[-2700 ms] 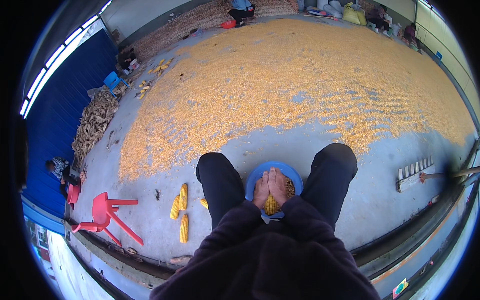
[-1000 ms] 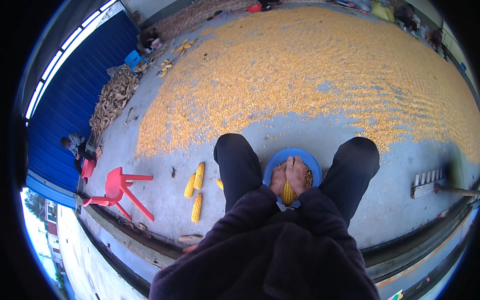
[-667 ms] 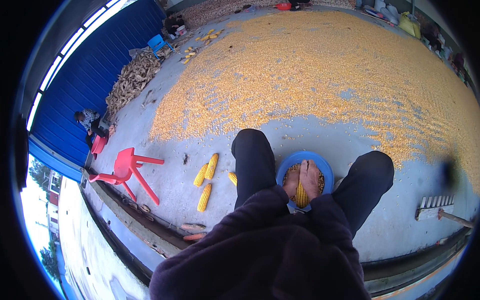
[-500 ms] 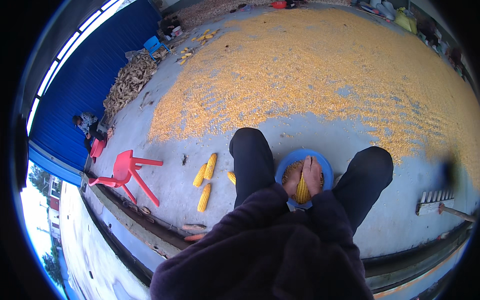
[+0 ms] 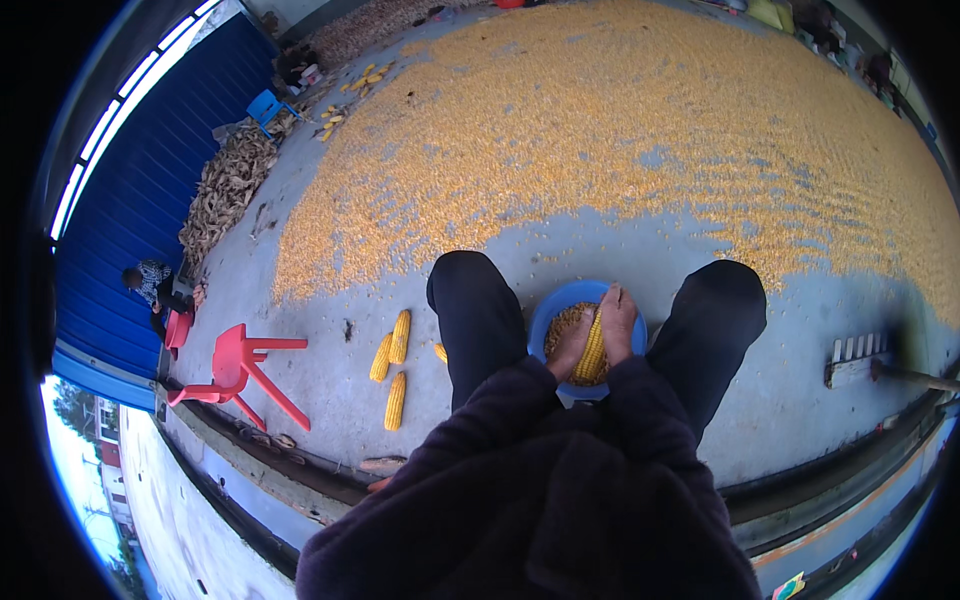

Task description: The person sits on the floor and removes corn kernels from cobs by hand, dropping the kernels into a blue basin. Several cobs are processed one at a time, and the shucked cobs are placed on the floor nearby.

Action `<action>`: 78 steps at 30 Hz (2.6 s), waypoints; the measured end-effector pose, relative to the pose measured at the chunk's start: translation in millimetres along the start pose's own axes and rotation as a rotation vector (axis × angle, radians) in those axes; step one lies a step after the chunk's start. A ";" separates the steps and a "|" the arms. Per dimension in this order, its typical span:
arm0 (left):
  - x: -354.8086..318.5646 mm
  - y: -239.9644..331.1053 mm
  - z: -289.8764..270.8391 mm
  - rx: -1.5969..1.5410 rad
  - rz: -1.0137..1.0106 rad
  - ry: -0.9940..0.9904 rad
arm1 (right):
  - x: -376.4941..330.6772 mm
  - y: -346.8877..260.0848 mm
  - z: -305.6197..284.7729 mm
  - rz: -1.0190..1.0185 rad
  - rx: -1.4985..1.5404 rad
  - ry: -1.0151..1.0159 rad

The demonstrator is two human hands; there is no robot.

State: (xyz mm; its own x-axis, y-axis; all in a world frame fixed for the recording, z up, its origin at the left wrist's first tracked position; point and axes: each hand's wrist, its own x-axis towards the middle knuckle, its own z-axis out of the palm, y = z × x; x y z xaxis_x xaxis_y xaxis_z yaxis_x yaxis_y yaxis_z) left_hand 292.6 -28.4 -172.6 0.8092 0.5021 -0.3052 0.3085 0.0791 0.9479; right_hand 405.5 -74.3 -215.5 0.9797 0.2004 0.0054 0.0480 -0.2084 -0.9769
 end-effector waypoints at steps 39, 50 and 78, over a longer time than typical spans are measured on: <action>14.3 -31.2 -2.0 -0.924 -0.234 -0.042 | -41.3 -54.7 -0.6 -0.327 -0.180 -0.168; 71.4 -123.1 1.1 -0.619 -0.122 0.249 | -28.2 -40.6 3.1 -0.240 -0.128 -0.165; 2.0 -27.4 1.7 -0.336 -0.108 0.180 | -7.6 -10.4 -4.6 -0.106 0.078 -0.069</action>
State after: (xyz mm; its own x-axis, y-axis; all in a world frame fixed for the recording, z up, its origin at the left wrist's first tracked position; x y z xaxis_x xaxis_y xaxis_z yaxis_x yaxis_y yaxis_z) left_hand 286.7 -31.0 -199.3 0.6710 0.6165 -0.4120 0.1816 0.4020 0.8974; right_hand 398.4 -78.0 -204.4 0.9540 0.2834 0.0976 0.1329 -0.1080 -0.9852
